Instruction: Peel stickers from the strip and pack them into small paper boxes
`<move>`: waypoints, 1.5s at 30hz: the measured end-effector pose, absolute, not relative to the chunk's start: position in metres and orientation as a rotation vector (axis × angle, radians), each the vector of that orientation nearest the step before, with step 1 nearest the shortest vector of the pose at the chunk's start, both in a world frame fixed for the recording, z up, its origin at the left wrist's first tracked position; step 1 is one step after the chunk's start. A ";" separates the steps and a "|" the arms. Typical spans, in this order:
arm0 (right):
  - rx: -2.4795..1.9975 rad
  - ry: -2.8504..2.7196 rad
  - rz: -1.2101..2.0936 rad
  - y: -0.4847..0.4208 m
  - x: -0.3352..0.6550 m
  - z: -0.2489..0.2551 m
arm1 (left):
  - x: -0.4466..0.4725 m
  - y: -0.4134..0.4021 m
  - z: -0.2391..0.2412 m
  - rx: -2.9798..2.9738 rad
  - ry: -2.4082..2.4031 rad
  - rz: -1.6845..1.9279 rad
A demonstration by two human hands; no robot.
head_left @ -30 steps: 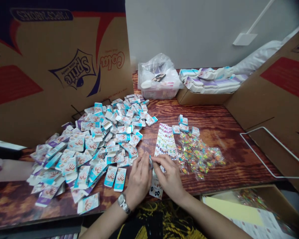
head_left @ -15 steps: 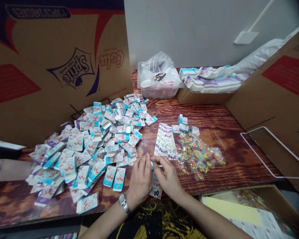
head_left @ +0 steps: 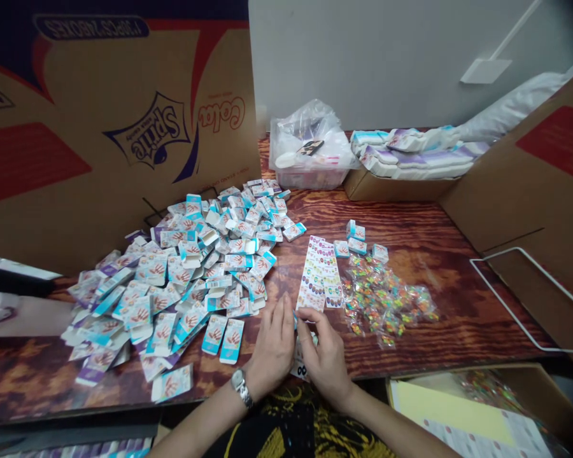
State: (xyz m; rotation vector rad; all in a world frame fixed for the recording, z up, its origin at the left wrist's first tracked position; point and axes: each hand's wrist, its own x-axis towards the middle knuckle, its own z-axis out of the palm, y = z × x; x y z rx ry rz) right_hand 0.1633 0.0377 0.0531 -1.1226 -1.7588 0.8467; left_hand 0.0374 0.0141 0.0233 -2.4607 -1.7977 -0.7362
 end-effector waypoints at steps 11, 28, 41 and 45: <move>-1.083 -1.863 0.885 0.042 0.162 0.049 | 0.044 0.023 0.029 -2.390 -2.019 -1.084; -1.461 -1.734 0.428 0.233 0.284 0.031 | 0.073 0.083 -0.022 -2.792 -1.681 -0.406; -0.745 -3.120 0.196 0.181 0.228 -0.007 | 0.037 0.054 -0.028 -2.517 -1.906 -0.514; -0.701 -3.125 -0.049 0.171 0.225 -0.009 | 0.035 0.046 -0.024 -2.534 -1.945 -0.744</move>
